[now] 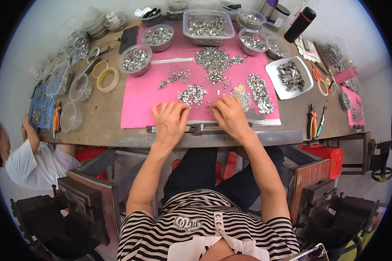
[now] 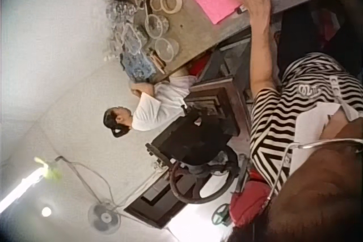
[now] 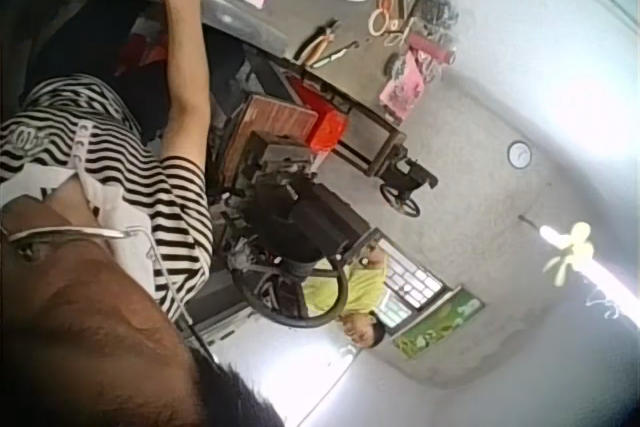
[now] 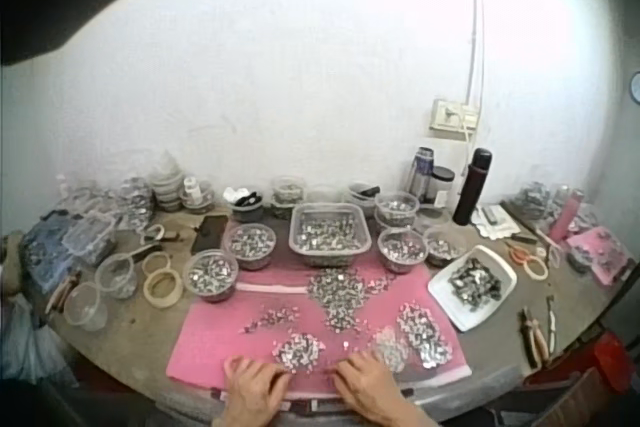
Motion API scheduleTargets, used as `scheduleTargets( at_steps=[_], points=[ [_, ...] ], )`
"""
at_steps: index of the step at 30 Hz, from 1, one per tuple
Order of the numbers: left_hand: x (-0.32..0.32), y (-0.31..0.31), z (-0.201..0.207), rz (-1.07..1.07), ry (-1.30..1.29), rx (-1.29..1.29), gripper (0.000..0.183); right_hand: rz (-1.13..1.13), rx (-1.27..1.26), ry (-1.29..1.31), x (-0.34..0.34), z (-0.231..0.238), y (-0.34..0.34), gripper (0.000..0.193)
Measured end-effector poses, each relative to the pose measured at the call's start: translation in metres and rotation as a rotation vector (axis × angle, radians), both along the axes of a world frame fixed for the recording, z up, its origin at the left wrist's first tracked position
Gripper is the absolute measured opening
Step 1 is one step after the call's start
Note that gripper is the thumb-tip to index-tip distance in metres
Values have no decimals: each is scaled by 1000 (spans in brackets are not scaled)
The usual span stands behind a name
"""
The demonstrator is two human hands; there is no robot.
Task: The person places small metal pieces into a metal holder on the table by hand, inserts the holder into a press machine and rotates the handwheel, and then returns to placing more metal pieces into the holder.
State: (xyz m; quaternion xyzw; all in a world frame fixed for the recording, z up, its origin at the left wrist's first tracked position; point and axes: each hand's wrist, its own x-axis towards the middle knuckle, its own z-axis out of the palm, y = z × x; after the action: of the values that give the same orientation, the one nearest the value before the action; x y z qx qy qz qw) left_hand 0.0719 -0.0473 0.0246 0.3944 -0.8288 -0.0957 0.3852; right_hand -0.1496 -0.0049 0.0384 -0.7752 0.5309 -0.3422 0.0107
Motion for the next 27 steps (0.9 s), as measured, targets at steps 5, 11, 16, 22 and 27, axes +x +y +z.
scheduleTargets(
  at_steps=[5,11,16,22,27],
  points=[
    [10,-10,-2,16,-72,62,9,-70,-21,54,18,-19,-31,9],
    [4,-18,-4,-16,-124,9,10,-34,-16,105,21,-22,-39,8],
    [2,-23,-5,-50,-154,-3,9,-36,-26,47,2,-4,-22,8],
    [0,-25,-7,-65,-174,-15,8,-43,269,-188,-31,16,39,10],
    [-5,-24,-6,-59,-167,-35,9,-2,95,-105,-27,4,57,16]
  ],
)
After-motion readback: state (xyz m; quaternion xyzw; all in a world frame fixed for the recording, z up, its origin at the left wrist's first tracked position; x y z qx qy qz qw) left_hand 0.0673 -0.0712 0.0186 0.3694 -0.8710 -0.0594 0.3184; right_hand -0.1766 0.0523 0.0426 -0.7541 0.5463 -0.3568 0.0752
